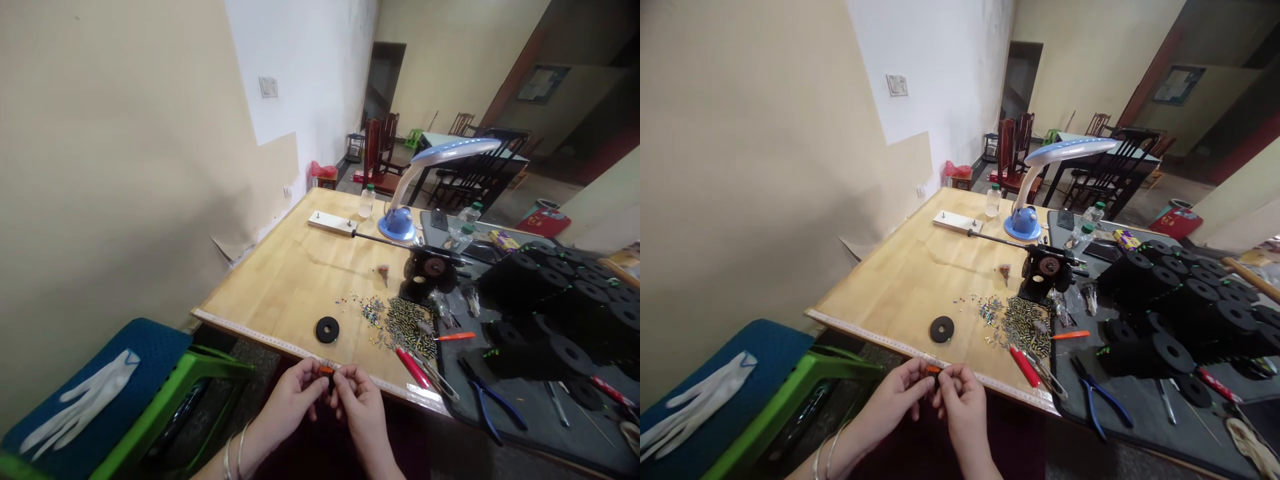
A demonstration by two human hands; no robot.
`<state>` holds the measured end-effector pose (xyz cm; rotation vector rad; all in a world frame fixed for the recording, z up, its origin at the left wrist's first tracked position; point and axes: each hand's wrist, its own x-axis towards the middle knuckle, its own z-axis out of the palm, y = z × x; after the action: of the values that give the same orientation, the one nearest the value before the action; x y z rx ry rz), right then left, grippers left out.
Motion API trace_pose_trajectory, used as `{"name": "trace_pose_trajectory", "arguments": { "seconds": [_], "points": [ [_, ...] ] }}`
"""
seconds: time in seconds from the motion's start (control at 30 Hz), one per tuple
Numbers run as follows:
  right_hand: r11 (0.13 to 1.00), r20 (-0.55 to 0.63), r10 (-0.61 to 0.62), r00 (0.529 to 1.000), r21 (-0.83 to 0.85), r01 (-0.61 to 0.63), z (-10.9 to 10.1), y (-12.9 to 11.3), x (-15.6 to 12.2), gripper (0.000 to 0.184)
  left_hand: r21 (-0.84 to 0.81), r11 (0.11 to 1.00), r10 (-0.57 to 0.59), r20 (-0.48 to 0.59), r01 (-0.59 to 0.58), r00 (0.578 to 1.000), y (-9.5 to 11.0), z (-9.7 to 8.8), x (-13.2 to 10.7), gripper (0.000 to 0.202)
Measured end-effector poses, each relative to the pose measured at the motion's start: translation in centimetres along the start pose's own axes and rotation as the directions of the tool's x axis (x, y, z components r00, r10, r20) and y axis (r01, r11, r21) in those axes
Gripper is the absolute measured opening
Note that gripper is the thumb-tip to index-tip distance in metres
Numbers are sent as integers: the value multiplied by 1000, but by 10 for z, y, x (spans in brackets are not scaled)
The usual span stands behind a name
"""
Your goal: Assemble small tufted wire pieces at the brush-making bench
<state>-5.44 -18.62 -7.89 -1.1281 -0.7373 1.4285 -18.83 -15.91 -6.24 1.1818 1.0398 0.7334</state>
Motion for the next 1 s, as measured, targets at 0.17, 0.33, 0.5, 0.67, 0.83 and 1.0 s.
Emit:
{"name": "trace_pose_trajectory", "arguments": {
  "seconds": [0.17,0.33,0.5,0.67,0.83,1.0],
  "points": [
    [1000,-14,-1,1000,-25,0,-1,5,1,56,-29,999,15,18,-15,1000,0,4,-3,25],
    [999,5,-27,1000,-44,27,-3,9,0,54,-29,999,41,29,-40,999,-3,4,-4,22],
    [999,23,-35,999,-18,35,-2,11,-1,51,-70,997,45,14,-44,999,-8,6,-4,20],
    [1000,4,-6,1000,10,6,-2,16,0,54,-248,969,-34,-131,1,991,-11,7,-5,45],
    [999,51,17,999,31,-19,-1,18,-3,53,-333,934,-144,-12,132,990,-7,7,-7,39],
    [999,53,38,998,-9,-37,-5,19,-5,52,-203,973,-112,-12,107,994,-9,5,-7,25]
  ]
}}
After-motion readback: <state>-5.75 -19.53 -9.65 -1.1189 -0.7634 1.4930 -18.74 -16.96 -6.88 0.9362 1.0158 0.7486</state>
